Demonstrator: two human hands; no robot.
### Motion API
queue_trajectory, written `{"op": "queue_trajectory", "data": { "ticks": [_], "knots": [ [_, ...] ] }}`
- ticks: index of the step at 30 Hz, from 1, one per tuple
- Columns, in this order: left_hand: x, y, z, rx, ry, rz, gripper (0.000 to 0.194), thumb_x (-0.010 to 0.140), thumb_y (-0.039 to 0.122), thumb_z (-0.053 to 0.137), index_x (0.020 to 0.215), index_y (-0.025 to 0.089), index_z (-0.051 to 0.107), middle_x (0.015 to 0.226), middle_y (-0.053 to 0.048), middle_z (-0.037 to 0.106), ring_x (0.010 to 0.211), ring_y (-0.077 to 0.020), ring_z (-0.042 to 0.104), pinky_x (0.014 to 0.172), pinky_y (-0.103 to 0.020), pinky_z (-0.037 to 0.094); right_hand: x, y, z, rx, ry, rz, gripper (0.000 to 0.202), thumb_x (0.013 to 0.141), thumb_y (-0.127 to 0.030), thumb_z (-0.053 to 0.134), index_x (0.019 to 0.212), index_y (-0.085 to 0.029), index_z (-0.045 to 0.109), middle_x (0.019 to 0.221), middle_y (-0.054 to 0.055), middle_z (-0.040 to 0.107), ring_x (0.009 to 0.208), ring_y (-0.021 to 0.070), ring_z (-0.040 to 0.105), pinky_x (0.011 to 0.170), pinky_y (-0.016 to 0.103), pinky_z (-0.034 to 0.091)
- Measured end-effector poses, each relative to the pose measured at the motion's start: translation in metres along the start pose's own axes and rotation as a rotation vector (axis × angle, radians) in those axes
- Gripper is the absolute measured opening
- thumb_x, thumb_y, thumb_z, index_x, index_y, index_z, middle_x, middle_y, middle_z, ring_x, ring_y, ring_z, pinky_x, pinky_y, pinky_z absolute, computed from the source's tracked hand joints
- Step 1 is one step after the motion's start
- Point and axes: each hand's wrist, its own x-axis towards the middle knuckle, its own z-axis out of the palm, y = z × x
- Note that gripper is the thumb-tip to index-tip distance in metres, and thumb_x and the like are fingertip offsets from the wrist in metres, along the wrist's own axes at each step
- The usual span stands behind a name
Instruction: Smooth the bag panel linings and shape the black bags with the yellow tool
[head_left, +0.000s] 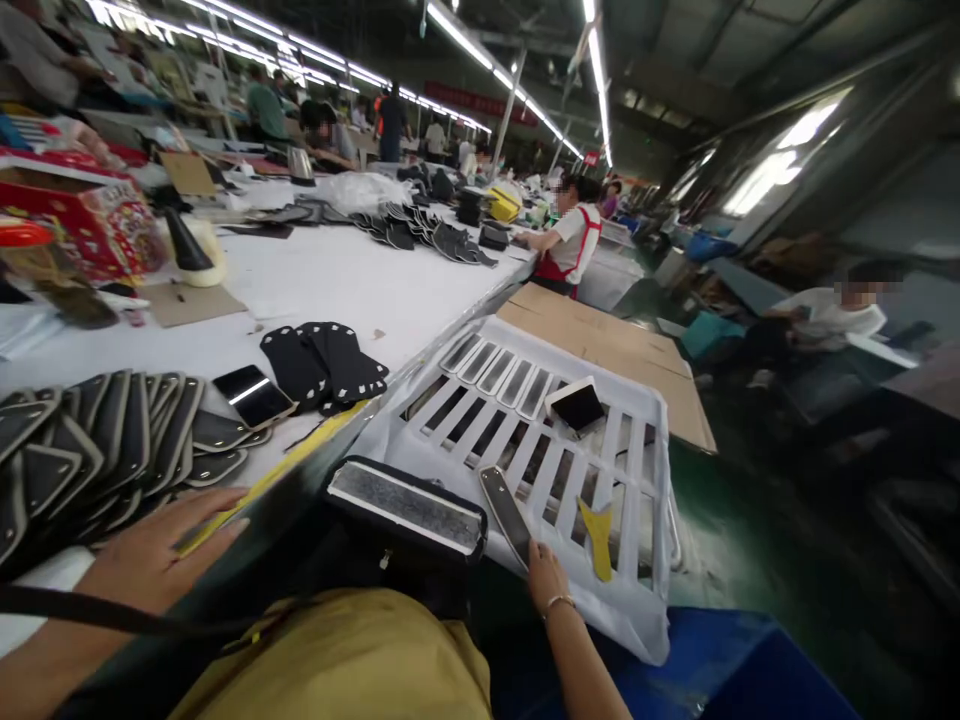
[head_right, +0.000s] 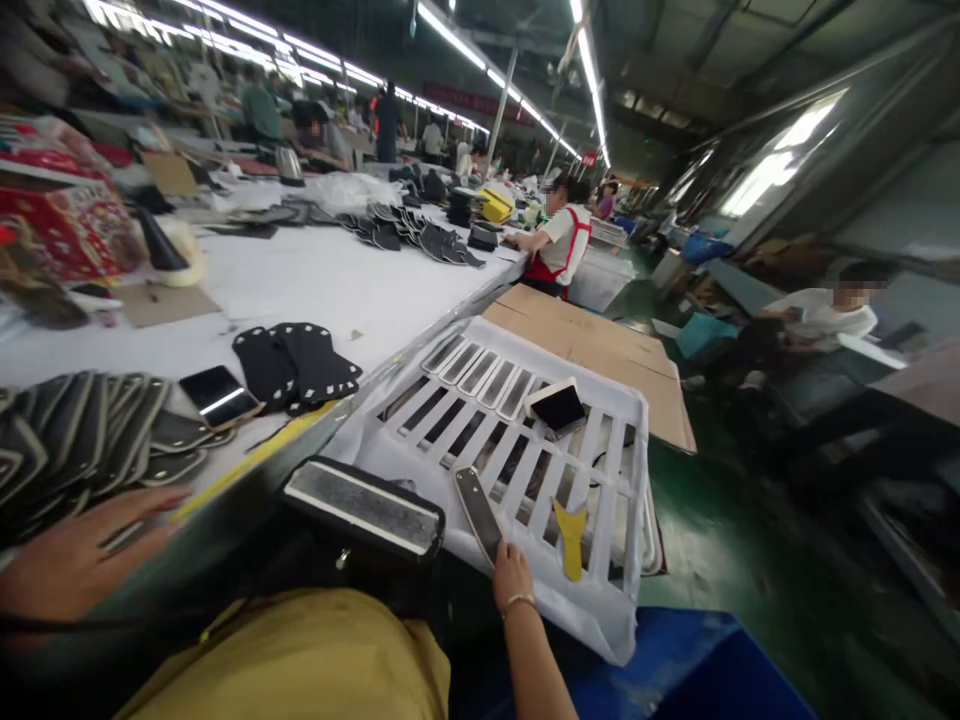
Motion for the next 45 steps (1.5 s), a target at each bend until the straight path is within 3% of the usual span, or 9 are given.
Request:
{"op": "queue_trajectory", "data": {
  "ticks": [6, 9, 11, 13, 17, 22, 27, 33, 45],
  "knots": [
    [0.006, 0.036, 0.024, -0.194, -0.158, -0.043, 0.043, 0.076, 0.053, 0.055, 0.109, 0.026, 0.061, 0.114, -0.003, 0.063, 0.097, -0.0223, 0.062, 0.085, -0.029, 0.050, -0.008, 0.014, -0.060, 0.056, 0.119, -0.118, 0.035, 0.087, -0.017, 0.039, 0.114, -0.017, 0.061, 0.102, 0.009, 0.067, 0.095, 0.0199, 0.063, 0.084, 0.029, 0.047],
    [0.009, 0.060, 0.046, -0.480, -0.268, -0.099, 0.046, 0.074, 0.053, 0.059, 0.109, 0.023, 0.062, 0.112, -0.007, 0.063, 0.099, -0.0242, 0.061, 0.090, -0.033, 0.048, -0.037, -0.004, -0.085, 0.075, 0.458, -0.266, 0.041, 0.087, -0.016, 0.037, 0.126, -0.016, 0.051, 0.116, 0.012, 0.061, 0.103, 0.0219, 0.059, 0.090, 0.035, 0.047],
    [0.011, 0.079, 0.060, -0.806, -0.445, -0.208, 0.061, 0.071, 0.059, 0.061, 0.117, 0.019, 0.057, 0.117, -0.013, 0.060, 0.101, -0.0266, 0.060, 0.087, -0.036, 0.049, -0.062, -0.028, -0.098, 0.080, 0.747, -0.518, 0.047, 0.083, -0.010, 0.039, 0.128, -0.019, 0.049, 0.116, 0.010, 0.060, 0.106, 0.0219, 0.056, 0.092, 0.037, 0.047],
    [0.013, 0.098, 0.069, -1.125, -0.652, -0.284, 0.083, 0.064, 0.066, 0.064, 0.129, 0.018, 0.045, 0.128, -0.018, 0.051, 0.104, -0.0289, 0.058, 0.082, -0.038, 0.051, -0.086, -0.056, -0.107, 0.048, 0.852, -0.706, 0.053, 0.082, -0.004, 0.037, 0.131, -0.021, 0.046, 0.117, 0.009, 0.059, 0.110, 0.0214, 0.054, 0.092, 0.038, 0.047],
    [0.020, 0.125, 0.073, -1.328, -0.877, -0.257, 0.076, 0.064, 0.055, 0.071, 0.127, 0.021, 0.045, 0.127, -0.014, 0.052, 0.105, -0.0256, 0.057, 0.081, -0.036, 0.051, -0.116, -0.103, -0.111, -0.073, 0.849, -0.924, 0.046, 0.083, -0.005, 0.035, 0.121, -0.019, 0.057, 0.112, 0.009, 0.063, 0.101, 0.0230, 0.058, 0.081, 0.035, 0.050],
    [0.026, 0.125, 0.070, -1.227, -0.602, -0.611, 0.039, 0.066, 0.039, 0.070, 0.092, 0.012, 0.058, 0.081, -0.008, 0.068, 0.077, -0.0247, 0.065, 0.068, -0.039, 0.054, -0.120, -0.120, -0.118, -0.155, 0.773, -1.157, 0.030, 0.087, -0.022, 0.044, 0.111, -0.024, 0.062, 0.107, 0.005, 0.067, 0.102, 0.0235, 0.058, 0.073, 0.031, 0.049],
    [0.018, 0.119, 0.070, -1.178, -0.599, -0.542, 0.036, 0.064, 0.036, 0.070, 0.089, 0.013, 0.059, 0.075, -0.005, 0.068, 0.071, -0.0241, 0.065, 0.062, -0.038, 0.055, -0.127, -0.138, -0.153, -0.079, 0.548, -1.247, 0.052, 0.082, -0.062, 0.047, 0.110, -0.021, 0.060, 0.105, 0.011, 0.065, 0.105, 0.0300, 0.055, 0.084, 0.044, 0.047],
    [0.000, 0.126, 0.068, -1.168, -0.672, -0.480, 0.044, 0.064, 0.041, 0.074, 0.094, 0.013, 0.057, 0.083, -0.006, 0.069, 0.074, -0.0255, 0.066, 0.061, -0.037, 0.056, -0.131, -0.188, -0.164, 0.040, 0.573, -1.091, 0.028, 0.091, -0.020, 0.045, 0.118, -0.014, 0.054, 0.103, 0.010, 0.062, 0.087, 0.0194, 0.056, 0.077, 0.033, 0.047],
    [-0.011, 0.129, 0.070, -0.961, -0.825, -0.199, 0.046, 0.070, 0.056, 0.065, 0.084, 0.012, 0.055, 0.069, -0.004, 0.060, 0.059, -0.0171, 0.061, 0.054, -0.030, 0.053, -0.134, -0.189, -0.166, -0.185, 0.466, -1.198, 0.017, 0.086, -0.016, 0.051, 0.101, -0.011, 0.055, 0.083, 0.007, 0.057, 0.075, 0.0198, 0.052, 0.065, 0.033, 0.040]
  ]
}}
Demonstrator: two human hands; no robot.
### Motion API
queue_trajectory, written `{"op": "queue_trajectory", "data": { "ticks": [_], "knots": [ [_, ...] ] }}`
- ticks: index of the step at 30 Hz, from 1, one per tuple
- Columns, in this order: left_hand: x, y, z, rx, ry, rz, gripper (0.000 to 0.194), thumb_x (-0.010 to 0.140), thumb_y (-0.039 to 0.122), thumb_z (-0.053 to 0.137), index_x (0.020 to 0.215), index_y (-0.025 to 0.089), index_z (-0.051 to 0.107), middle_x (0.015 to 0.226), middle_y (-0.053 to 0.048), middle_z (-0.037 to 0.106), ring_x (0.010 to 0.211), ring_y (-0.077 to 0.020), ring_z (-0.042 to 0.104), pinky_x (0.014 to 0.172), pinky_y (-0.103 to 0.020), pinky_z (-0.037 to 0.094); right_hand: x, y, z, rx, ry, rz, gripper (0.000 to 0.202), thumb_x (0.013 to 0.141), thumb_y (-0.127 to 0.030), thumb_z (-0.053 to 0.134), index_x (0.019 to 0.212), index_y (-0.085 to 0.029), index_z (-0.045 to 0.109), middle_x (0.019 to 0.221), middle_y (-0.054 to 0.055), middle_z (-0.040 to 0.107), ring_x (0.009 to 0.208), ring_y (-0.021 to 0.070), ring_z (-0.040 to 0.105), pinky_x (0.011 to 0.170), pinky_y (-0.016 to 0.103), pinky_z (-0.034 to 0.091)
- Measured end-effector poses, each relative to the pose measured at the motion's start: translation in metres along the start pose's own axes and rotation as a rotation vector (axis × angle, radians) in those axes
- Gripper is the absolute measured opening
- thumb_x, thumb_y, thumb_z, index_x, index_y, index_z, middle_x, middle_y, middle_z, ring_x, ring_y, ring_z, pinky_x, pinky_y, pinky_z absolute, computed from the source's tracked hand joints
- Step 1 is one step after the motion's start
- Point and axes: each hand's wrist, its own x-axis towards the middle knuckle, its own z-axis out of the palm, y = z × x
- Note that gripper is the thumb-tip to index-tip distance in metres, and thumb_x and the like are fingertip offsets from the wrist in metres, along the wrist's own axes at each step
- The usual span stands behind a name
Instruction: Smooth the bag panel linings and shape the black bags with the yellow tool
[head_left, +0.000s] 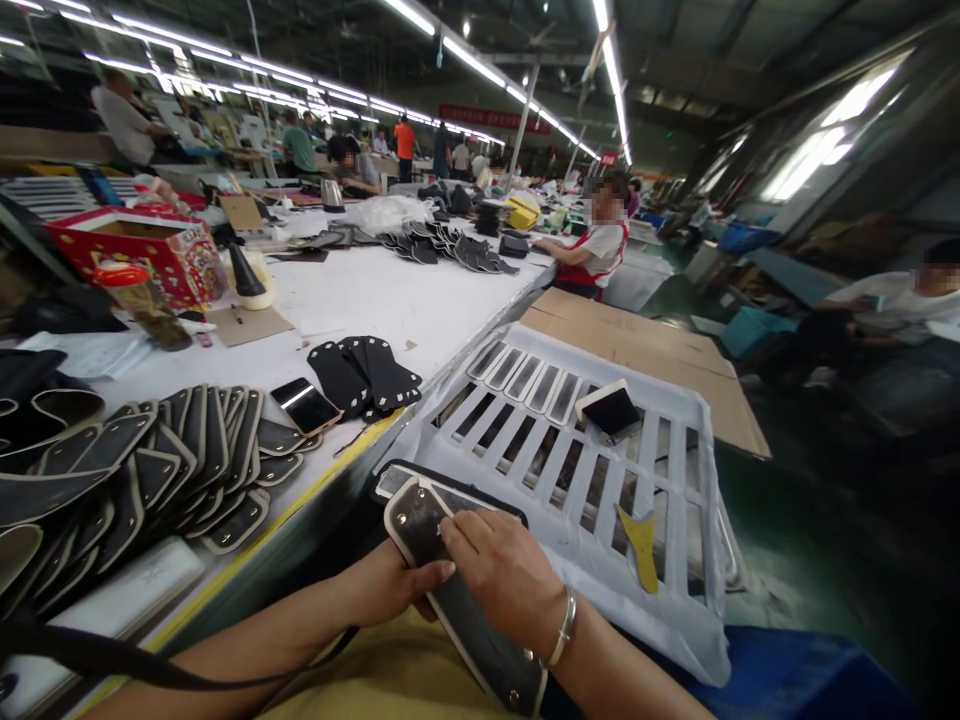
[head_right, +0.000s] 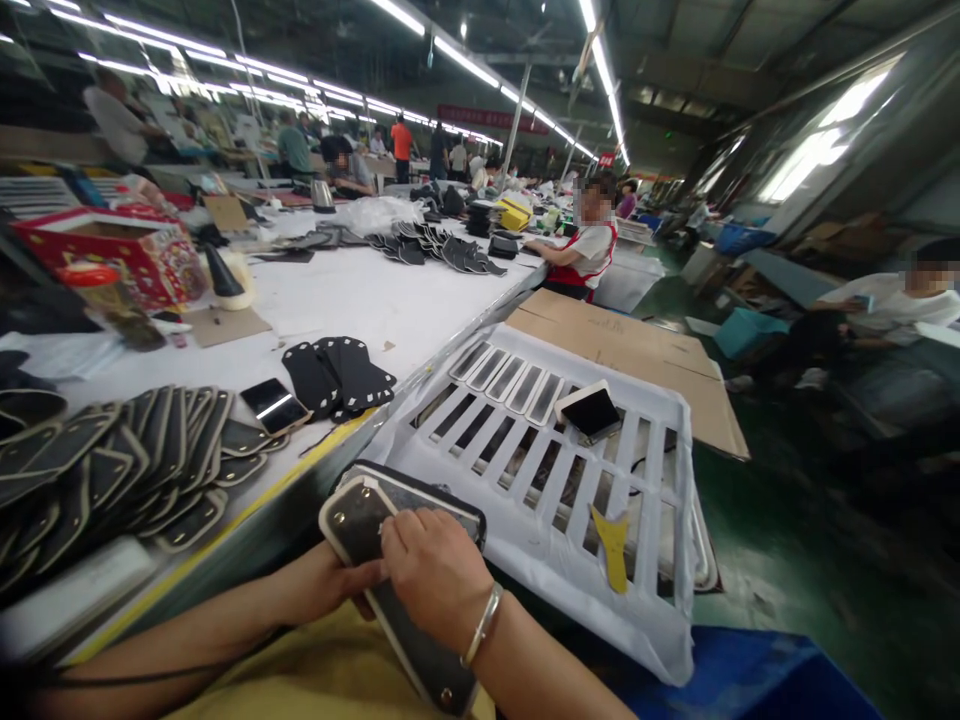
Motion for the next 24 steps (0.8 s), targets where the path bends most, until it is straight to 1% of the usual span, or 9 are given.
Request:
{"op": "queue_trajectory", "data": {
  "ticks": [4, 6, 8, 11, 13, 15, 17, 19, 24],
  "knots": [
    [0.006, -0.001, 0.003, 0.136, -0.077, 0.022, 0.046, 0.074, 0.057, 0.060, 0.081, 0.012, 0.056, 0.067, -0.003, 0.058, 0.057, -0.0145, 0.059, 0.055, -0.027, 0.051, -0.006, 0.005, -0.005, 0.003, -0.029, -0.012, 0.004, 0.086, -0.017, 0.051, 0.087, -0.015, 0.055, 0.079, 0.005, 0.055, 0.069, 0.0177, 0.049, 0.061, 0.032, 0.038],
    [0.009, 0.000, 0.005, 0.164, -0.123, 0.028, 0.046, 0.077, 0.058, 0.056, 0.081, 0.012, 0.056, 0.068, -0.004, 0.059, 0.058, -0.0152, 0.060, 0.056, -0.027, 0.051, -0.009, 0.007, -0.006, 0.041, 0.021, 0.012, 0.006, 0.085, -0.017, 0.051, 0.080, -0.016, 0.054, 0.075, 0.003, 0.055, 0.066, 0.0163, 0.048, 0.060, 0.030, 0.037],
    [0.012, 0.002, 0.008, 0.133, -0.156, 0.030, 0.047, 0.079, 0.057, 0.054, 0.084, 0.011, 0.057, 0.070, -0.005, 0.059, 0.060, -0.0162, 0.061, 0.057, -0.028, 0.053, -0.013, 0.012, -0.006, 0.128, 0.164, 0.117, 0.011, 0.084, -0.015, 0.049, 0.074, -0.018, 0.052, 0.072, 0.002, 0.054, 0.065, 0.0146, 0.047, 0.060, 0.028, 0.036],
    [0.017, 0.005, 0.015, 0.036, -0.189, 0.016, 0.044, 0.078, 0.054, 0.058, 0.092, 0.012, 0.057, 0.078, -0.006, 0.061, 0.063, -0.0174, 0.063, 0.057, -0.030, 0.056, -0.021, 0.026, -0.010, 0.274, 0.439, 0.395, 0.015, 0.081, -0.010, 0.044, 0.071, -0.018, 0.052, 0.068, 0.001, 0.051, 0.063, 0.0128, 0.047, 0.060, 0.025, 0.037],
    [0.020, 0.006, 0.020, -0.021, -0.205, 0.000, 0.043, 0.077, 0.049, 0.062, 0.100, 0.014, 0.056, 0.089, -0.007, 0.062, 0.067, -0.0183, 0.065, 0.056, -0.031, 0.057, -0.029, 0.035, -0.015, 0.309, 0.512, 0.539, 0.015, 0.081, -0.011, 0.044, 0.070, -0.018, 0.052, 0.066, 0.000, 0.050, 0.062, 0.0124, 0.048, 0.060, 0.024, 0.038],
    [0.024, 0.005, 0.026, -0.053, -0.204, -0.024, 0.043, 0.075, 0.046, 0.065, 0.104, 0.015, 0.055, 0.093, -0.007, 0.062, 0.069, -0.0194, 0.065, 0.054, -0.031, 0.058, -0.038, 0.040, -0.021, 0.331, 0.447, 0.570, 0.013, 0.084, -0.015, 0.047, 0.072, -0.018, 0.053, 0.068, 0.000, 0.051, 0.062, 0.0120, 0.049, 0.060, 0.024, 0.039],
    [0.028, 0.004, 0.031, -0.055, -0.193, -0.065, 0.044, 0.073, 0.045, 0.067, 0.101, 0.012, 0.056, 0.085, -0.007, 0.063, 0.067, -0.0199, 0.066, 0.052, -0.030, 0.057, -0.046, 0.039, -0.023, 0.372, 0.322, 0.477, 0.008, 0.086, -0.020, 0.050, 0.084, -0.018, 0.057, 0.078, 0.001, 0.056, 0.069, 0.0123, 0.053, 0.063, 0.023, 0.042],
    [0.032, 0.003, 0.035, -0.052, -0.193, -0.097, 0.045, 0.071, 0.046, 0.070, 0.094, 0.010, 0.057, 0.076, -0.006, 0.064, 0.063, -0.0197, 0.065, 0.051, -0.029, 0.057, -0.053, 0.033, -0.021, 0.381, 0.238, 0.342, 0.012, 0.089, -0.022, 0.050, 0.097, -0.018, 0.058, 0.088, 0.003, 0.059, 0.077, 0.0130, 0.055, 0.069, 0.023, 0.044],
    [0.035, 0.005, 0.045, -0.031, -0.240, -0.102, 0.043, 0.069, 0.048, 0.070, 0.084, 0.009, 0.058, 0.069, -0.006, 0.064, 0.056, -0.0185, 0.064, 0.046, -0.027, 0.054, -0.062, 0.021, -0.011, 0.108, 0.186, 0.205, 0.017, 0.092, -0.019, 0.044, 0.099, -0.015, 0.059, 0.086, 0.005, 0.060, 0.075, 0.0160, 0.052, 0.066, 0.028, 0.042]
  ]
}}
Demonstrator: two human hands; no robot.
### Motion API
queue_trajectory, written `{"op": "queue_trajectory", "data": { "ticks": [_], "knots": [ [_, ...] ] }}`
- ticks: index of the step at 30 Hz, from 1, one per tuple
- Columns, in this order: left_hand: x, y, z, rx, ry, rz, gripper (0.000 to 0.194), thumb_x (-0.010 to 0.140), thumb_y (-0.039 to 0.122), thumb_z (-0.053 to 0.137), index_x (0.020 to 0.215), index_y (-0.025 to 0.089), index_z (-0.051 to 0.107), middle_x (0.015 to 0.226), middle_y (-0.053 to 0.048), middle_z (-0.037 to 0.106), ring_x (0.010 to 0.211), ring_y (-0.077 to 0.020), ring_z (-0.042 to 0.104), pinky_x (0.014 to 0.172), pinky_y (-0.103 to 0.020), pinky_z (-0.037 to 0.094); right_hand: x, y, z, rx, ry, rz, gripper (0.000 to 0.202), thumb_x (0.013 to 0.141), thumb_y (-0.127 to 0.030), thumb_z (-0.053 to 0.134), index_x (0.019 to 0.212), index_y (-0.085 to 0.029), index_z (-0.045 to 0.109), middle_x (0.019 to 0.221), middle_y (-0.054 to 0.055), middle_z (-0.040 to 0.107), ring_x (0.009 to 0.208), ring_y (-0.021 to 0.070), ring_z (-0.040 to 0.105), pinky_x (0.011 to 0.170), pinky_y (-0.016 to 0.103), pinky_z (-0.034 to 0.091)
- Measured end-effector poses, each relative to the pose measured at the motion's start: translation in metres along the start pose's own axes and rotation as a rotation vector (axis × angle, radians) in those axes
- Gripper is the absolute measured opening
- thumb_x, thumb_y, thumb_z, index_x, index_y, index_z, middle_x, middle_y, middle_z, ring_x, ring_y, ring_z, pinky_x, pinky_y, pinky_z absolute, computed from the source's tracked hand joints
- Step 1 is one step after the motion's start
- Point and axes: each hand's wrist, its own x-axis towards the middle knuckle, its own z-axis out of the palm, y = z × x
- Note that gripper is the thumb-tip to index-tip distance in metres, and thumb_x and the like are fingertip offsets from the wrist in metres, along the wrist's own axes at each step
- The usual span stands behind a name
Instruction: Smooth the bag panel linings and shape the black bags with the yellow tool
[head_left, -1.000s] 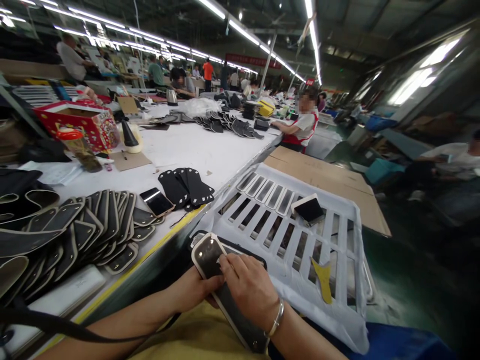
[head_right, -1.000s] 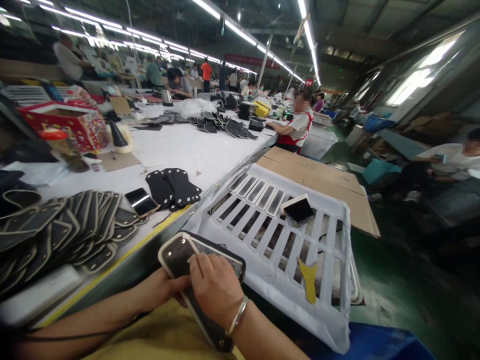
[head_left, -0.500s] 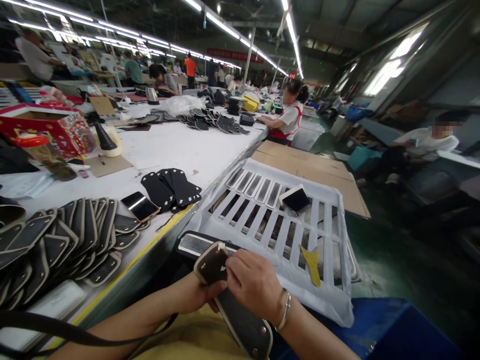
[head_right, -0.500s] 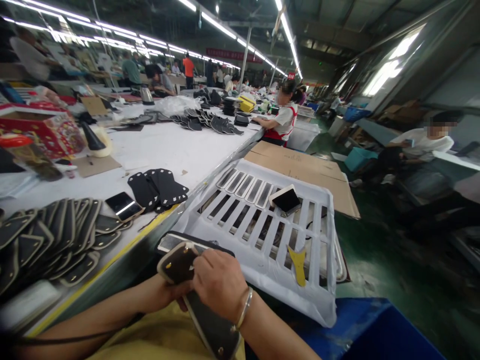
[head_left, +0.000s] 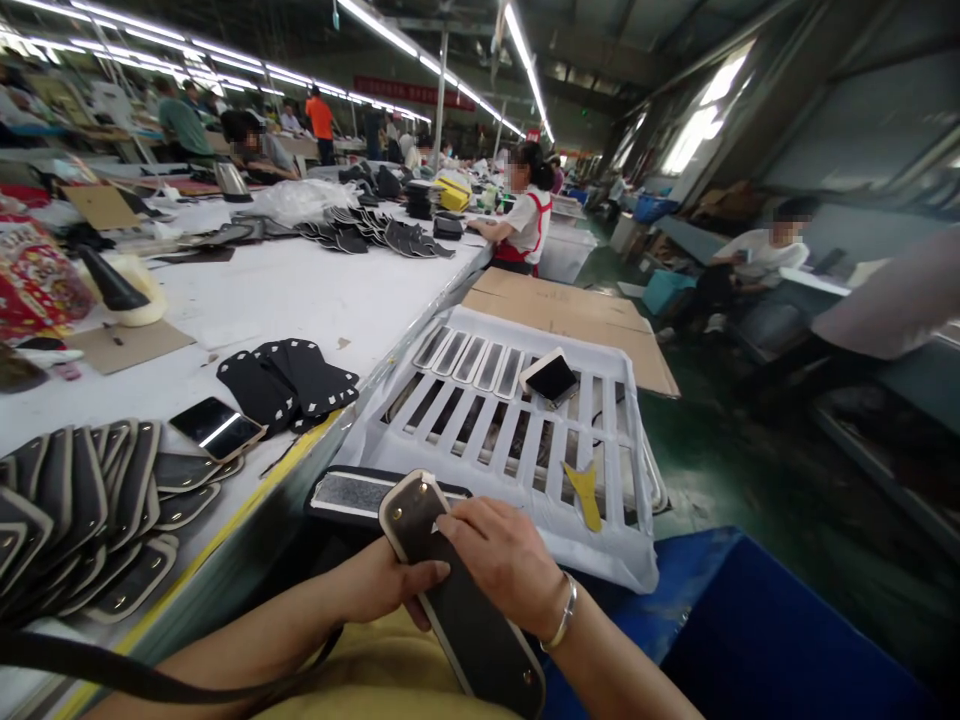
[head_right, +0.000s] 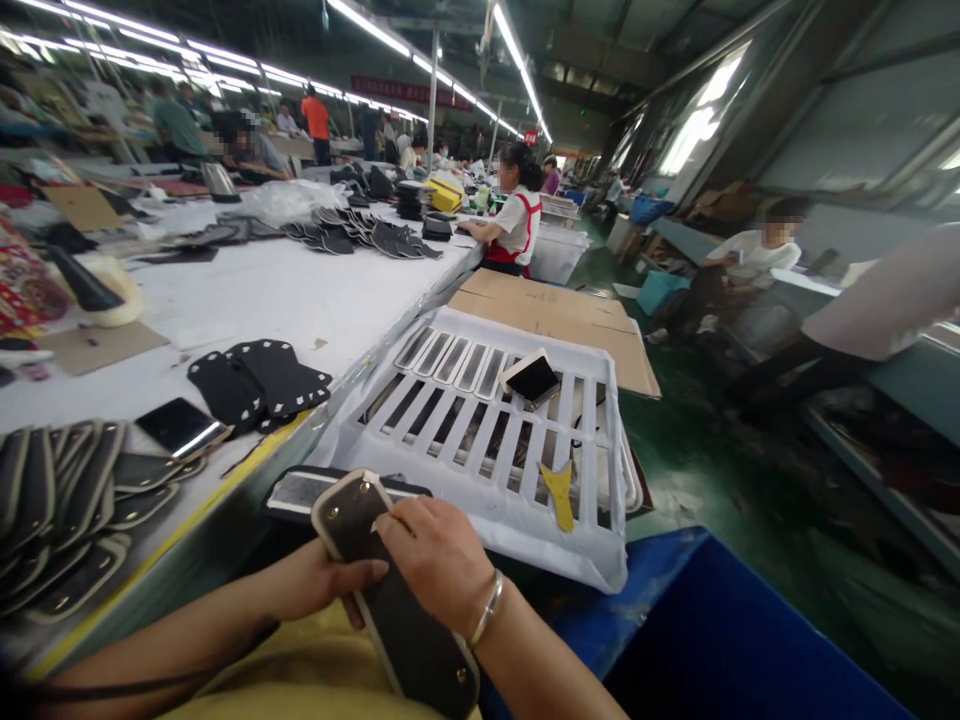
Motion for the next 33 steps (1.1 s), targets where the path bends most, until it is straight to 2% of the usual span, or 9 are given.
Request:
{"op": "queue_trajectory", "data": {
  "ticks": [12, 16, 20, 22, 24, 26, 28, 30, 33],
  "knots": [
    [0.000, 0.013, 0.017, 0.102, -0.007, -0.052, 0.036, 0.067, 0.039, 0.071, 0.082, 0.011, 0.054, 0.069, -0.003, 0.060, 0.057, -0.0179, 0.063, 0.046, -0.027, 0.054, -0.004, -0.001, -0.006, -0.300, -0.084, -0.234, 0.016, 0.088, -0.015, 0.041, 0.085, -0.011, 0.057, 0.075, 0.007, 0.053, 0.065, 0.0188, 0.046, 0.055, 0.033, 0.035],
    [0.004, 0.013, 0.021, 0.120, 0.023, -0.060, 0.034, 0.070, 0.033, 0.065, 0.092, 0.010, 0.053, 0.073, -0.004, 0.059, 0.058, -0.0202, 0.064, 0.042, -0.026, 0.052, 0.000, -0.001, -0.021, -0.272, 0.149, -0.230, 0.016, 0.088, -0.012, 0.041, 0.087, -0.011, 0.057, 0.073, 0.007, 0.054, 0.064, 0.0177, 0.047, 0.056, 0.032, 0.038],
    [0.006, 0.007, 0.021, 0.032, 0.030, -0.092, 0.058, 0.070, 0.026, 0.062, 0.124, 0.016, 0.042, 0.091, -0.008, 0.062, 0.065, -0.0228, 0.066, 0.043, -0.028, 0.054, -0.022, 0.010, -0.047, -0.131, 0.544, 0.112, 0.006, 0.085, -0.012, 0.048, 0.085, -0.016, 0.052, 0.078, 0.004, 0.057, 0.074, 0.0161, 0.054, 0.068, 0.029, 0.043],
    [0.004, 0.008, 0.019, 0.002, 0.002, -0.074, 0.068, 0.071, 0.026, 0.062, 0.133, 0.021, 0.035, 0.097, -0.009, 0.062, 0.070, -0.0243, 0.067, 0.045, -0.028, 0.055, -0.049, 0.022, -0.044, -0.097, 0.416, 0.351, 0.011, 0.086, -0.015, 0.046, 0.076, -0.019, 0.050, 0.070, 0.002, 0.054, 0.068, 0.0147, 0.053, 0.066, 0.027, 0.042],
    [0.001, 0.010, 0.018, 0.001, -0.016, -0.063, 0.069, 0.073, 0.028, 0.062, 0.136, 0.022, 0.034, 0.098, -0.009, 0.062, 0.070, -0.0240, 0.067, 0.046, -0.028, 0.054, -0.084, 0.033, -0.028, -0.113, 0.008, 0.522, 0.021, 0.087, -0.013, 0.042, 0.068, -0.019, 0.048, 0.062, 0.000, 0.051, 0.058, 0.0134, 0.050, 0.060, 0.026, 0.039],
    [0.000, 0.013, 0.016, 0.012, 0.014, -0.055, 0.068, 0.074, 0.029, 0.061, 0.137, 0.022, 0.035, 0.100, -0.010, 0.063, 0.070, -0.0230, 0.067, 0.045, -0.026, 0.054, -0.117, 0.040, -0.008, -0.093, -0.324, 0.588, 0.019, 0.078, -0.003, 0.044, 0.082, -0.017, 0.055, 0.080, 0.005, 0.060, 0.072, 0.0155, 0.056, 0.064, 0.025, 0.040],
    [0.001, 0.014, 0.016, 0.024, 0.063, -0.035, 0.066, 0.076, 0.030, 0.061, 0.136, 0.022, 0.037, 0.103, -0.010, 0.063, 0.073, -0.0225, 0.066, 0.046, -0.025, 0.054, -0.141, 0.042, 0.004, -0.034, -0.496, 0.619, 0.024, 0.074, 0.000, 0.044, 0.083, -0.017, 0.058, 0.084, 0.005, 0.061, 0.079, 0.0167, 0.057, 0.069, 0.025, 0.041],
    [0.003, 0.015, 0.017, 0.040, 0.083, -0.019, 0.065, 0.076, 0.030, 0.062, 0.136, 0.022, 0.038, 0.103, -0.010, 0.063, 0.073, -0.0214, 0.066, 0.048, -0.026, 0.055, -0.147, 0.042, 0.003, 0.039, -0.443, 0.694, 0.019, 0.080, -0.006, 0.045, 0.082, -0.017, 0.060, 0.083, 0.004, 0.061, 0.081, 0.0170, 0.058, 0.073, 0.027, 0.042],
    [0.004, 0.012, 0.026, 0.053, 0.075, -0.010, 0.068, 0.074, 0.028, 0.064, 0.136, 0.022, 0.037, 0.098, -0.009, 0.064, 0.066, -0.0199, 0.066, 0.048, -0.028, 0.055, -0.124, 0.039, -0.012, 0.166, -0.129, 0.736, 0.010, 0.084, -0.026, 0.053, 0.081, -0.019, 0.059, 0.094, 0.005, 0.061, 0.088, 0.0179, 0.057, 0.080, 0.029, 0.043]
  ]
}}
